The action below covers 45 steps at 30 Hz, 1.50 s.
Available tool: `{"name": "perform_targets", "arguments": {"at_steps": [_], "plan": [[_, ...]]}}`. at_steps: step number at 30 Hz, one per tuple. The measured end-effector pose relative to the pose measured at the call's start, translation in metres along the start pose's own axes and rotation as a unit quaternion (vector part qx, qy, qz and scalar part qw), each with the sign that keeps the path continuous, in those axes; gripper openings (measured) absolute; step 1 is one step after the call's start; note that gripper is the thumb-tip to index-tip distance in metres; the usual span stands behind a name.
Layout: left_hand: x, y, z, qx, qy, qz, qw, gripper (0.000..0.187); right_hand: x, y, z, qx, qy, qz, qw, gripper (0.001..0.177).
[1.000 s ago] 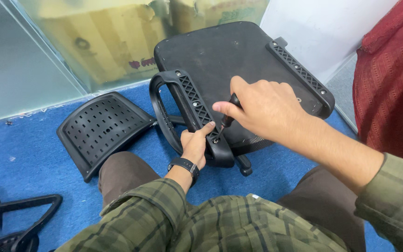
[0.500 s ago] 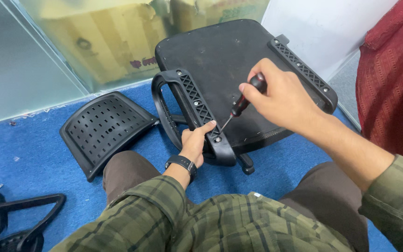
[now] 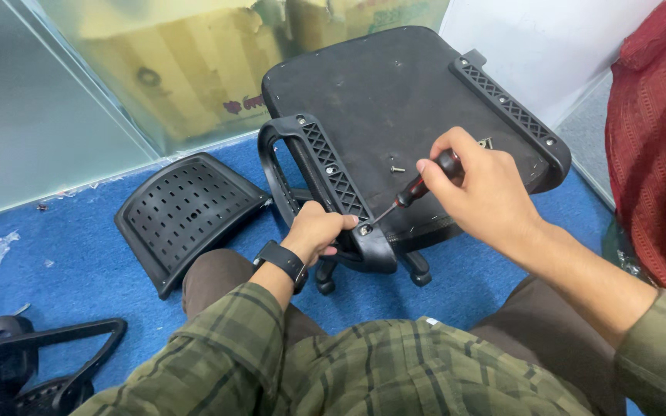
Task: The person uses a screwdriver to attach two black plastic armrests to an overturned office chair seat. They insert screws and washers into the mounting holes and tighten them by hand and with the tool. The chair remains upside down on the floor throughout the clip.
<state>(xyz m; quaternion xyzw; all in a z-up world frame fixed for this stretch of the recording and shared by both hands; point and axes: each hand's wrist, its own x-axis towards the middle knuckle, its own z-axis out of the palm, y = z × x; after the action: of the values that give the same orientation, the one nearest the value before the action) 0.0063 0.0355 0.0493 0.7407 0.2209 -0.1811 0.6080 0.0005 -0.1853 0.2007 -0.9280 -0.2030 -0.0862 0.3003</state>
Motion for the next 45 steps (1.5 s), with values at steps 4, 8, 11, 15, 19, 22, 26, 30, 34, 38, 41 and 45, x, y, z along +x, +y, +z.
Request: {"name": "perform_targets", "arguments": {"at_steps": [4, 8, 11, 15, 19, 22, 26, 30, 34, 38, 41, 45], "plan": [[-0.012, 0.005, 0.002, 0.045, 0.043, 0.044, 0.997, 0.035, -0.007, 0.001, 0.007, -0.006, 0.008, -0.011, 1.0, 0.025], [-0.023, 0.008, 0.008, 0.098, 0.065, 0.109, 0.987, 0.027, -0.004, 0.019, 0.012, 0.106, 0.015, 0.148, 0.983, 0.024], [-0.03, 0.006, 0.011, 0.172, 0.091, 0.208, 0.959, 0.027, -0.001, 0.044, 0.017, 0.183, 0.022, 0.225, 0.957, 0.025], [-0.035, 0.005, 0.012, 0.212, 0.117, 0.314, 0.918, 0.026, -0.001, 0.083, 0.028, 0.282, 0.002, 0.291, 0.914, 0.025], [-0.036, 0.011, 0.012, 0.236, 0.099, 0.353, 0.9, 0.025, -0.001, 0.119, 0.037, 0.364, -0.047, 0.361, 0.857, 0.022], [-0.037, 0.016, 0.011, 0.237, 0.06, 0.313, 0.918, 0.021, 0.0, 0.138, 0.047, 0.386, -0.085, 0.415, 0.82, 0.021], [-0.039, 0.023, 0.008, 0.299, 0.035, 0.313, 0.901, 0.016, -0.002, 0.154, 0.054, 0.409, -0.121, 0.445, 0.788, 0.027], [-0.04, 0.023, 0.013, 0.362, 0.058, 0.344, 0.864, 0.017, -0.006, 0.165, 0.051, 0.444, -0.13, 0.458, 0.759, 0.031], [-0.039, 0.023, 0.016, 0.417, 0.089, 0.363, 0.828, 0.022, -0.01, 0.172, 0.043, 0.463, -0.145, 0.434, 0.759, 0.033], [-0.041, 0.027, 0.019, 0.398, 0.085, 0.331, 0.852, 0.027, -0.013, 0.178, 0.029, 0.54, -0.096, 0.423, 0.721, 0.03], [-0.046, 0.033, 0.025, 0.337, 0.09, 0.329, 0.877, 0.025, -0.013, 0.176, 0.023, 0.602, -0.096, 0.396, 0.687, 0.029], [-0.048, 0.046, 0.036, 0.268, 0.102, 0.319, 0.903, 0.019, -0.013, 0.159, 0.022, 0.601, -0.129, 0.367, 0.698, 0.027]]}}
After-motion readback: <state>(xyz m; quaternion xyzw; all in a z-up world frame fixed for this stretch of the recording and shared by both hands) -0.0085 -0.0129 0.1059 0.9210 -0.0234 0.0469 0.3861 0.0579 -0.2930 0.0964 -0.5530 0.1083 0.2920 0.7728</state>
